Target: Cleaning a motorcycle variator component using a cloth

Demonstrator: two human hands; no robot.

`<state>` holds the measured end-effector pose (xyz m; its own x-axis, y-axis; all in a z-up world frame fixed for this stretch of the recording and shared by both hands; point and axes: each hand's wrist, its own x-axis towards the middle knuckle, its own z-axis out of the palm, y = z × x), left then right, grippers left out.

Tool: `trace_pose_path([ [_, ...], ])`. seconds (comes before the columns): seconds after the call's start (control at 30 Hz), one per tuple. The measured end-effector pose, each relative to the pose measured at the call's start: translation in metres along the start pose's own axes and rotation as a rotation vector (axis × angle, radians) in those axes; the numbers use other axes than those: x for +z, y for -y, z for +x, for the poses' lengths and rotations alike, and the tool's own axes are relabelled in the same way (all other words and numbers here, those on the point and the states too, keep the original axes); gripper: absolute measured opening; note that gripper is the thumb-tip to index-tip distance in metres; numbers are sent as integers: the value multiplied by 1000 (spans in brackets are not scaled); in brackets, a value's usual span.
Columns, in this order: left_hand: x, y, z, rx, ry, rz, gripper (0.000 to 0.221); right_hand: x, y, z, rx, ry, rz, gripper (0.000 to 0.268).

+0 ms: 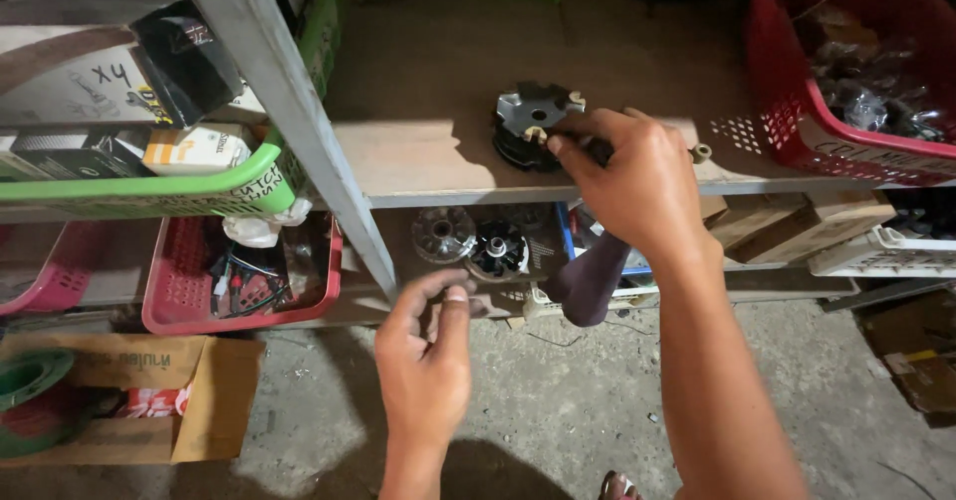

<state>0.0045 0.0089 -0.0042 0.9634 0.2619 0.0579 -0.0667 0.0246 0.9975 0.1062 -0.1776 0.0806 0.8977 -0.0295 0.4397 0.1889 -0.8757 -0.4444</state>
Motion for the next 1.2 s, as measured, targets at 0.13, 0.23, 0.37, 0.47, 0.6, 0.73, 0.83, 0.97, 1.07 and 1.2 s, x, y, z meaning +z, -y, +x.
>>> trace_pose_path([
  [0.13, -4, -4, 2, 9, -23, 55, 23, -4, 3, 1, 63, 49, 33, 22],
  [0.23, -5, -6, 2, -28, -11, -4, 23, -4, -1, 0, 95, 60, -31, 28],
  [0.37, -10, -7, 4, -21, -38, 4, 22, -3, -2, -3, 23, 0, 19, 28],
  [0.47, -14, -6, 7, -29, -68, 42, 25, 0, -2, -3, 9, -11, 6, 28],
  [0.6, -18, -9, 9, -34, -127, 11, 22, -2, 1, -4, -35, 10, 40, 31],
  [0.73, -19, -8, 10, -48, -147, -61, 21, -3, -4, -14, -86, -34, 107, 30],
  [0.83, -19, 0, 10, -51, -130, -91, 20, -7, 4, -34, -51, -187, 315, 18],
  [0.97, -8, 8, -1, 93, 190, 119, 44, 1, 3, -64, 131, -103, 794, 18],
  [1.07, 9, -9, -16, 176, 362, 236, 62, 9, 11, -82, 291, -34, 1207, 19],
  [1.2, 24, -15, -21, 202, 361, 236, 28, 18, 10, -98, 422, 57, 1634, 24],
])
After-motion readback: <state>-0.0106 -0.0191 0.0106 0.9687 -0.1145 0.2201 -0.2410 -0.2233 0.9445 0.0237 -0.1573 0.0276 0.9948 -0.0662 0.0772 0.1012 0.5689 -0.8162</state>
